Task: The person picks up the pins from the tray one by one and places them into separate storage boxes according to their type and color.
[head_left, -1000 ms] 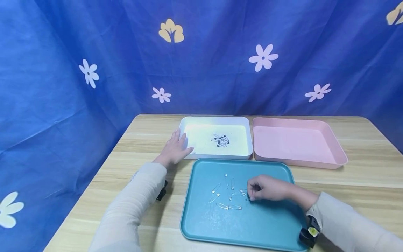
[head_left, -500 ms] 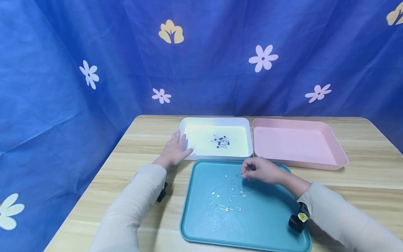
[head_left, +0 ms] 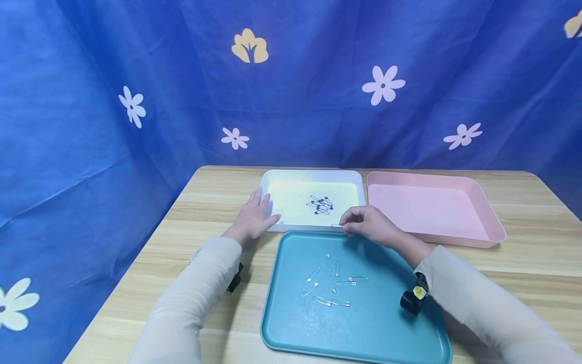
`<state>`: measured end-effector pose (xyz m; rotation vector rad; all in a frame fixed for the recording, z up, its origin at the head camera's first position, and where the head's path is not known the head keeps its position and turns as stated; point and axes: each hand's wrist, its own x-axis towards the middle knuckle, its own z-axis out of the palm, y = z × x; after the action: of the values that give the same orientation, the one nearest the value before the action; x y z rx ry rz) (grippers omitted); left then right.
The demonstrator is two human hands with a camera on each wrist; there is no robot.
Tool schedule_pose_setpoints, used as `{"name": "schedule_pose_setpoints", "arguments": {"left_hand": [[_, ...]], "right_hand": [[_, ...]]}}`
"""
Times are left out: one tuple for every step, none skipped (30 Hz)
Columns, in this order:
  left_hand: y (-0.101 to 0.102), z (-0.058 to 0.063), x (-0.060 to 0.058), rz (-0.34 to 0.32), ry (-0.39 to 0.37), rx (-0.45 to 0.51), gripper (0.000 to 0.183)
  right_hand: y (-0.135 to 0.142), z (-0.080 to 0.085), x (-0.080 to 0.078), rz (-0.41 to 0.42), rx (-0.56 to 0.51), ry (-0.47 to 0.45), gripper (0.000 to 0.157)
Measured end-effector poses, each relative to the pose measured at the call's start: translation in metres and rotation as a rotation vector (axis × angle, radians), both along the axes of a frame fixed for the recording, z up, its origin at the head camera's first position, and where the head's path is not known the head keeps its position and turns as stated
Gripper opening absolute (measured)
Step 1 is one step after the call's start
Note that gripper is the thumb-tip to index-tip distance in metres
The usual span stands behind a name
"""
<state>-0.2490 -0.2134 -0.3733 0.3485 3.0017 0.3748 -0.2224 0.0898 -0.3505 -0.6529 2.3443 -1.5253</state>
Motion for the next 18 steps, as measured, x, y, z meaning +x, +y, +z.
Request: {"name": "schedule_pose_setpoints", "arguments": {"left_hand": [[0.0, 0.0, 0.0, 0.001, 0.0, -0.003, 0.074], [0.0, 0.0, 0.0, 0.0, 0.001, -0.004, 0.074], [0.0, 0.001, 0.001, -0.001, 0.002, -0.003, 0.074], [0.0, 0.001, 0.001, 0.0, 0.001, -0.005, 0.075], [0.0, 0.001, 0.001, 0.001, 0.001, -0.008, 0.075], [0.001, 0.001, 0.001, 0.001, 0.002, -0.007, 0.075], [0.001, 0.001, 0.001, 0.002, 0.002, -0.008, 0.075], [0.001, 0.0, 0.001, 0.002, 0.004, -0.005, 0.074], [0.001, 0.0, 0.001, 0.003, 0.005, -0.003, 0.074], [0.001, 0.0, 0.001, 0.002, 0.007, -0.003, 0.074], [0.0, 0.0, 0.001, 0.001, 0.008, -0.002, 0.074], [0.0, 0.0, 0.001, 0.0, 0.009, -0.001, 0.074], [0.0, 0.0, 0.0, 0.002, 0.007, -0.004, 0.074], [0.0, 0.0, 0.0, 0.003, 0.004, -0.006, 0.074], [0.0, 0.0, 0.0, 0.003, 0.001, -0.009, 0.074], [0.0, 0.0, 0.0, 0.003, -0.001, -0.012, 0.074], [0.0, 0.0, 0.0, 0.004, -0.004, -0.014, 0.075], [0.0, 0.0, 0.0, 0.006, -0.006, -0.015, 0.075]], "right_hand": [[-0.002, 0.001, -0.002, -0.019, 0.005, -0.003, 0.013], [-0.004, 0.002, -0.004, -0.037, 0.016, -0.006, 0.013], [-0.006, 0.002, -0.007, -0.051, 0.027, -0.005, 0.014], [-0.008, 0.002, -0.009, -0.065, 0.04, -0.006, 0.015], [-0.009, 0.002, -0.011, -0.078, 0.051, -0.009, 0.015], [-0.011, 0.002, -0.014, -0.086, 0.06, -0.008, 0.016], [-0.013, 0.001, -0.016, -0.091, 0.061, -0.012, 0.016], [-0.015, 0.001, -0.019, -0.096, 0.061, -0.019, 0.017], [-0.017, 0.0, -0.021, -0.101, 0.058, -0.024, 0.017], [-0.019, 0.0, -0.024, -0.106, 0.057, -0.029, 0.017], [-0.021, -0.001, -0.027, -0.108, 0.058, -0.029, 0.017], [-0.023, -0.001, -0.03, -0.11, 0.057, -0.031, 0.017], [-0.025, -0.002, -0.033, -0.112, 0.059, -0.031, 0.017], [-0.026, -0.002, -0.035, -0.117, 0.068, -0.029, 0.017], [-0.028, -0.003, -0.039, -0.121, 0.074, -0.028, 0.017], [-0.03, -0.003, -0.042, -0.126, 0.079, -0.029, 0.017], [-0.031, -0.004, -0.045, -0.13, 0.08, -0.028, 0.017], [-0.033, -0.005, -0.048, -0.136, 0.082, -0.027, 0.016]]}}
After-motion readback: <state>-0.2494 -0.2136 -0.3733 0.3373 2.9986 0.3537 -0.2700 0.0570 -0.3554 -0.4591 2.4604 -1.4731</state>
